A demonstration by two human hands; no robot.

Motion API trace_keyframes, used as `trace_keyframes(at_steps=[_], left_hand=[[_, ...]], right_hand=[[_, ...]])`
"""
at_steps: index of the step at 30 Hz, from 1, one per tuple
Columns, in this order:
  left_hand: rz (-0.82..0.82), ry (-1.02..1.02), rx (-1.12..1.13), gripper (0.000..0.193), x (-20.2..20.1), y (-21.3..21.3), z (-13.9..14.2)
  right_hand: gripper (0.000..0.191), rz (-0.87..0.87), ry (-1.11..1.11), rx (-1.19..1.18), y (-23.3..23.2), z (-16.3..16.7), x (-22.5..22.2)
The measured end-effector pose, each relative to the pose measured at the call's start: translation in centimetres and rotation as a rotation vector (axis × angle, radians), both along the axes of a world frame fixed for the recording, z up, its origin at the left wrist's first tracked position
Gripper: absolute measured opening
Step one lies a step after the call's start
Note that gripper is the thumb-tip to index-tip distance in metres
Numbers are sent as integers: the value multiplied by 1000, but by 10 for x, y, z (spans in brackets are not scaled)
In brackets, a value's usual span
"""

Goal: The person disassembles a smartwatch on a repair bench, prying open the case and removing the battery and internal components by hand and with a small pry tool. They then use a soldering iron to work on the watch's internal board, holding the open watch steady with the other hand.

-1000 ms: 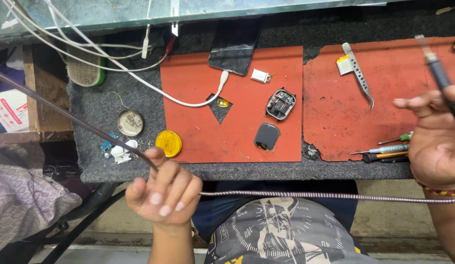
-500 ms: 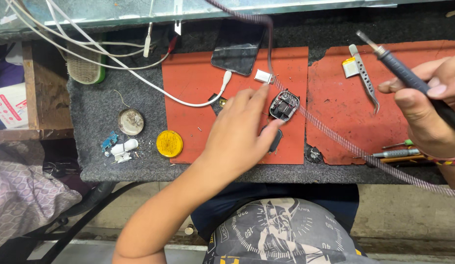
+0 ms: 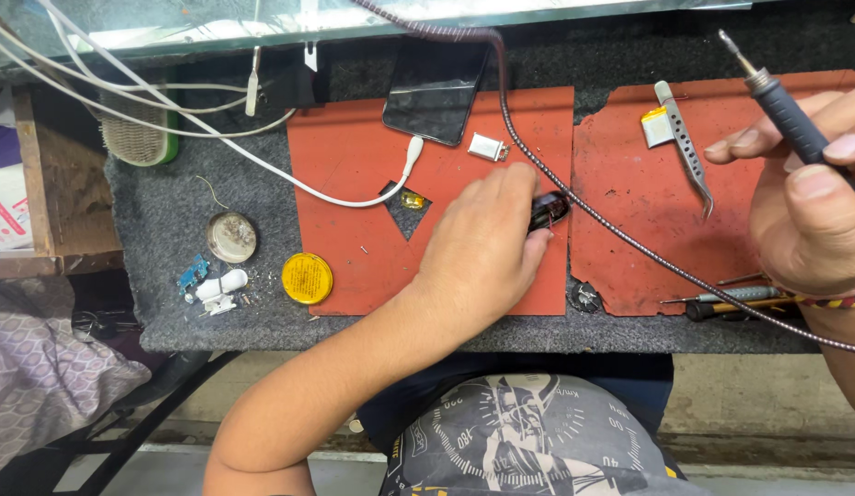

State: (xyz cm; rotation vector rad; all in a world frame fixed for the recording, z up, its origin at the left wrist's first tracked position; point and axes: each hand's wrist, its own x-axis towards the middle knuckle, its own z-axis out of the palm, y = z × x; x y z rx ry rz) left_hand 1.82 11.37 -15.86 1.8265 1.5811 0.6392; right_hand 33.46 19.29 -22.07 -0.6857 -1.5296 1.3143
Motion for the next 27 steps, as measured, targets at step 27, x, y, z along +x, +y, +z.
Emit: trace_keyframes(at_steps=[27], left_hand=[[-6,-1249,-672,41,-24,32,-9]], right_hand=[[11,265,-42,-38,-25,77,-61]])
